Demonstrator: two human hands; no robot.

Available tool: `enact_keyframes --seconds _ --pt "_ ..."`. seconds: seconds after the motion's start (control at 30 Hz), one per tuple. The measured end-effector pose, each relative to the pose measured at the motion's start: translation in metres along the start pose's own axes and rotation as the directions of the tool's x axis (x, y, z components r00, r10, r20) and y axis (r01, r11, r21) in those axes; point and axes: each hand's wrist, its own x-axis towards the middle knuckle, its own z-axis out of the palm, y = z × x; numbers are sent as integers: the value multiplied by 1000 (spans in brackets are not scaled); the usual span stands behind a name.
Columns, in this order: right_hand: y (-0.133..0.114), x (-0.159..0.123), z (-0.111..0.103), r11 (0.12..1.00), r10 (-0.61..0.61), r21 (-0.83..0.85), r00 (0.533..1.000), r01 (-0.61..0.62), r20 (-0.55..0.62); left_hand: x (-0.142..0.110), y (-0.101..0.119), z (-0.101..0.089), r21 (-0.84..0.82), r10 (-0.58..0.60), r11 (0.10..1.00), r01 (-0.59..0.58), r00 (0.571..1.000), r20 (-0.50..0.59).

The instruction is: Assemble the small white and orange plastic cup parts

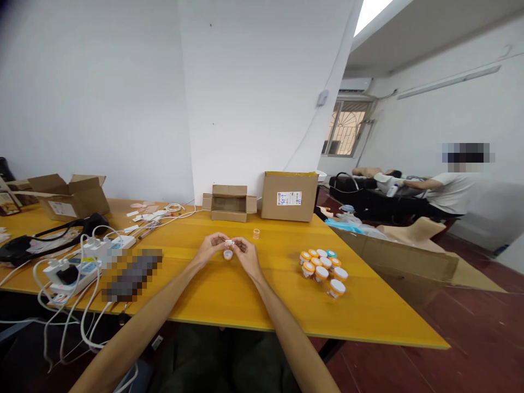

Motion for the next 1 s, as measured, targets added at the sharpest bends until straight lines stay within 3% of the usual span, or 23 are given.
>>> enact_keyframes --seconds 0.23,0.47,0.7,0.87,1.0 --pt "10 3 -5 999 33 -18 998 -32 46 1 -3 -3 -6 18 1000 -18 1000 -9" --pt "15 4 -6 994 -40 -99 998 45 45 4 -7 -4 41 70 997 -71 997 27" --pt "21 6 -8 997 -45 -54 995 51 92 4 -10 -6 63 59 996 -61 998 20" --pt "26 7 -14 994 -46 -93 997 52 65 4 -11 -13 245 42 968 -53 998 46" --pt "27 9 -18 980 -62 -190 998 62 6 3 -22 -18 407 12 911 -69 990 140"
